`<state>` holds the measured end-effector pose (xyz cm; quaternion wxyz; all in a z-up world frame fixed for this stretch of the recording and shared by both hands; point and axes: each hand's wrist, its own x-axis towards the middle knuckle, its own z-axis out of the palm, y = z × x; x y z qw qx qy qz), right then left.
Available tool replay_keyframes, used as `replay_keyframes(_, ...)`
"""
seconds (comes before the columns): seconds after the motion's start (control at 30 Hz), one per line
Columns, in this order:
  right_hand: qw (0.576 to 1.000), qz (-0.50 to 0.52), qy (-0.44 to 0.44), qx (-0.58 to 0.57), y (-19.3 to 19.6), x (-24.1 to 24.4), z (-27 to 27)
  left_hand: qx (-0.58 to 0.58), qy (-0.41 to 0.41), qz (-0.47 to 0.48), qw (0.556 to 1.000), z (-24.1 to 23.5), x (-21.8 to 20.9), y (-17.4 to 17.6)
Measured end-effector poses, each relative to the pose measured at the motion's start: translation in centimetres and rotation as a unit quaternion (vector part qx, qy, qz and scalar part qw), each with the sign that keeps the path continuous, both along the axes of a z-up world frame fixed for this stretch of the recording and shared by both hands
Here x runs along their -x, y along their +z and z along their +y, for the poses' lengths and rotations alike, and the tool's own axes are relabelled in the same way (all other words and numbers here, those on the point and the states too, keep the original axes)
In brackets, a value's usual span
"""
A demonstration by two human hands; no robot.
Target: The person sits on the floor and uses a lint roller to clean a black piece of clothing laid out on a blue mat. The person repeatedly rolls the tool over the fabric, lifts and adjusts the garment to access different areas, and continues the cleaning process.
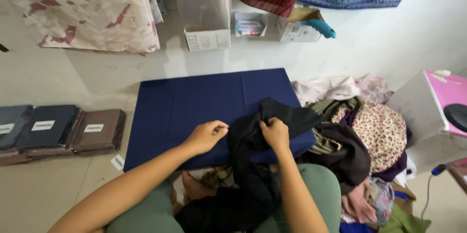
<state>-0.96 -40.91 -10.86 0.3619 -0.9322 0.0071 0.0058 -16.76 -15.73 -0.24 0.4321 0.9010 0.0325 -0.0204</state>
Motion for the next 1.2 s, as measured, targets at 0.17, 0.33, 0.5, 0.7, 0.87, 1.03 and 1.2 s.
replay_keyframes(0.17, 0.942, -0.237, 0.137, -0.196, 6.0, 6.8, 3.1, 0.090, 0.016, -0.054, 0.994, -0.9, -0.2, 0.8)
replay_keyframes(0.33, 0.850, -0.288, 0.356, -0.261, 8.3, 12.9, 5.8, 0.259, 0.054, 0.052, 0.963, -0.9, -2.6, -3.3)
replay_keyframes(0.5, 0.801, -0.253, 0.490, -0.233, 9.2, 15.3, 5.3, 0.293, 0.204, -0.036, 0.933, -1.3, -2.4, -1.2)
replay_keyframes(0.7, 0.875, -0.234, 0.274, -0.323, 8.8, 13.4, 3.5, 0.265, 0.071, -0.166, 0.947, -3.6, -3.2, -1.0)
replay_keyframes(0.87, 0.909, -0.149, 0.170, -0.351, 10.5, 13.0, 2.1, 0.364, -0.194, -0.076, 0.908, -7.6, 0.7, 6.1)
replay_keyframes(1.03, 0.885, -0.064, 0.087, -0.453, 9.2, 11.7, 0.0, 0.186, -0.097, -0.215, 0.954, -6.4, -0.4, 6.4)
replay_keyframes(1.2, 0.841, 0.075, 0.273, -0.461, 13.7, 12.0, -1.7, -0.012, -0.288, -0.348, 0.892, -4.9, -1.0, 7.5)
